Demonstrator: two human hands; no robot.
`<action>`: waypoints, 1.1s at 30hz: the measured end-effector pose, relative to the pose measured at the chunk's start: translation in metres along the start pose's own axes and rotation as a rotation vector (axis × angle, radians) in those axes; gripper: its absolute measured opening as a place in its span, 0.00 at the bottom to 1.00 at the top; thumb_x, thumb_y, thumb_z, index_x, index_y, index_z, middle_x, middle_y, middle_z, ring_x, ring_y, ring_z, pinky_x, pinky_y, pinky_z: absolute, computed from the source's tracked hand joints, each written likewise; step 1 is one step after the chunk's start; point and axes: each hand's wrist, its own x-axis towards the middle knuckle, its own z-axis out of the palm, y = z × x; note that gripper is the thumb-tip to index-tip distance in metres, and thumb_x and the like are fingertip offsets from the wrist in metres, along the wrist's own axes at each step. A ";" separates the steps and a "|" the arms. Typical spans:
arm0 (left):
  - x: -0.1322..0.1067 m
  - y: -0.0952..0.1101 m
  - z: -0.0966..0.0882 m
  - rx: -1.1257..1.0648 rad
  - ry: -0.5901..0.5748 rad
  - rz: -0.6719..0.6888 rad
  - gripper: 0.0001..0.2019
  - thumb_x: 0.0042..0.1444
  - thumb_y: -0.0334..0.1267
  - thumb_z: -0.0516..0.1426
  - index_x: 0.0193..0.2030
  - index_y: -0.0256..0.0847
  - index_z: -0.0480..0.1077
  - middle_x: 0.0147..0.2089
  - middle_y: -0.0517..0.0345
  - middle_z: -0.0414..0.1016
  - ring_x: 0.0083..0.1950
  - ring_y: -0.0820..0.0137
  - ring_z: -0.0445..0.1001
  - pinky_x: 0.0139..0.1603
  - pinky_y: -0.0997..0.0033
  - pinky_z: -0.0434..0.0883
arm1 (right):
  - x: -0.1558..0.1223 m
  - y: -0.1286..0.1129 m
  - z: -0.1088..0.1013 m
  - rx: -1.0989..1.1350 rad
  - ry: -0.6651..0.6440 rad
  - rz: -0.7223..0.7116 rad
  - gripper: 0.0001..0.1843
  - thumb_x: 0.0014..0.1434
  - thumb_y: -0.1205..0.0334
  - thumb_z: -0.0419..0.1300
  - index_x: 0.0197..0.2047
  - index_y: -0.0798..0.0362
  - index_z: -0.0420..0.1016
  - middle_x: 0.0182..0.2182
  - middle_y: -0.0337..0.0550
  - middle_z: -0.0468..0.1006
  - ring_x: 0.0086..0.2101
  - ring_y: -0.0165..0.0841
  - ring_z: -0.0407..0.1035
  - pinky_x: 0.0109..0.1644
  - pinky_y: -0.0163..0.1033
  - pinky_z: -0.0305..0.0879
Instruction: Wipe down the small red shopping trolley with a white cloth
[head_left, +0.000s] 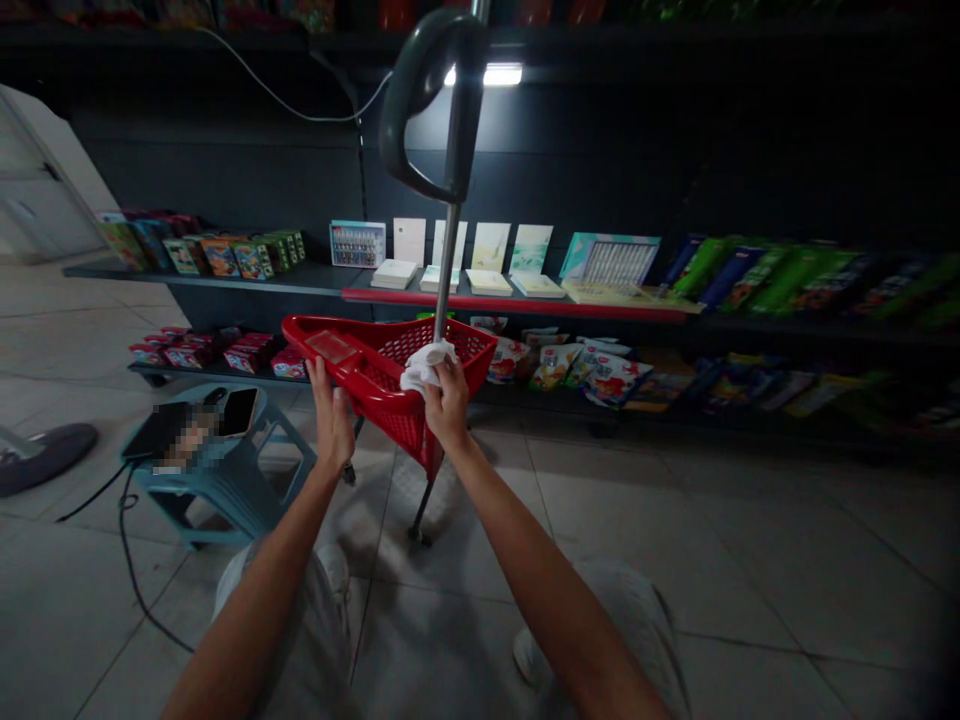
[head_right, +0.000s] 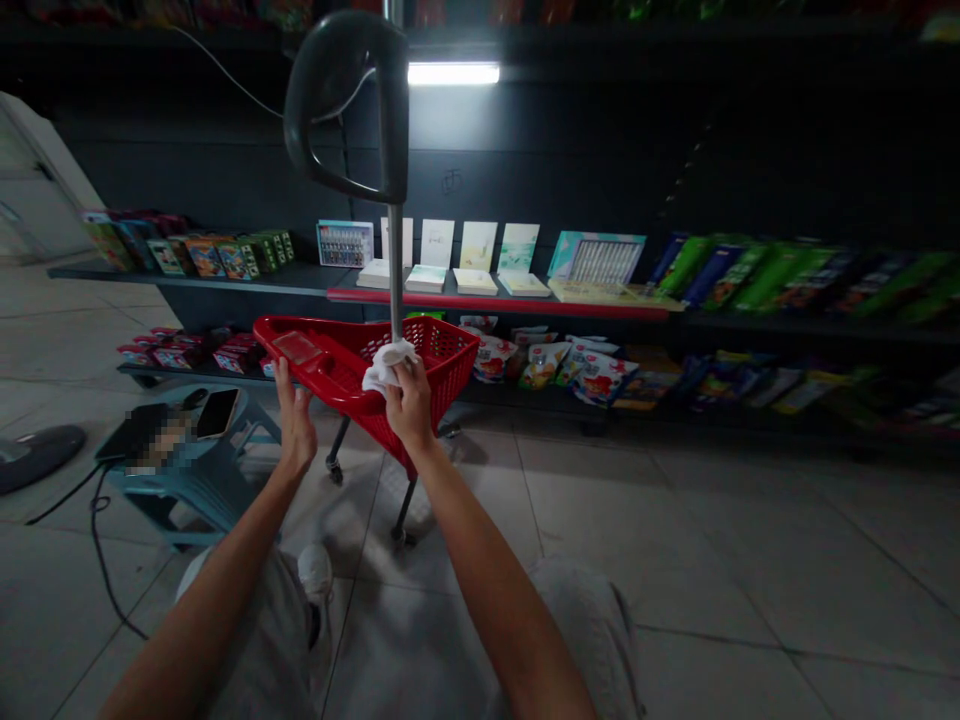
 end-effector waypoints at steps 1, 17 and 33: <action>-0.004 0.003 -0.001 0.009 0.004 0.010 0.33 0.75 0.53 0.41 0.82 0.50 0.39 0.84 0.48 0.32 0.83 0.59 0.34 0.80 0.43 0.43 | -0.003 0.000 0.002 0.004 -0.014 0.003 0.21 0.68 0.61 0.54 0.62 0.51 0.76 0.62 0.56 0.73 0.65 0.47 0.66 0.71 0.58 0.61; -0.025 0.047 0.006 0.414 0.064 0.335 0.24 0.63 0.42 0.57 0.66 0.44 0.68 0.62 0.42 0.70 0.71 0.51 0.63 0.78 0.38 0.44 | -0.012 -0.049 0.004 -0.068 -0.244 -0.057 0.22 0.70 0.66 0.53 0.65 0.51 0.73 0.59 0.54 0.72 0.60 0.43 0.67 0.67 0.47 0.65; -0.008 0.025 -0.038 0.548 -0.021 0.381 0.22 0.65 0.44 0.59 0.64 0.41 0.70 0.71 0.39 0.63 0.78 0.47 0.51 0.77 0.40 0.51 | -0.015 -0.027 0.014 -0.094 -0.410 -0.169 0.25 0.70 0.66 0.52 0.68 0.47 0.71 0.64 0.49 0.71 0.65 0.44 0.63 0.72 0.51 0.60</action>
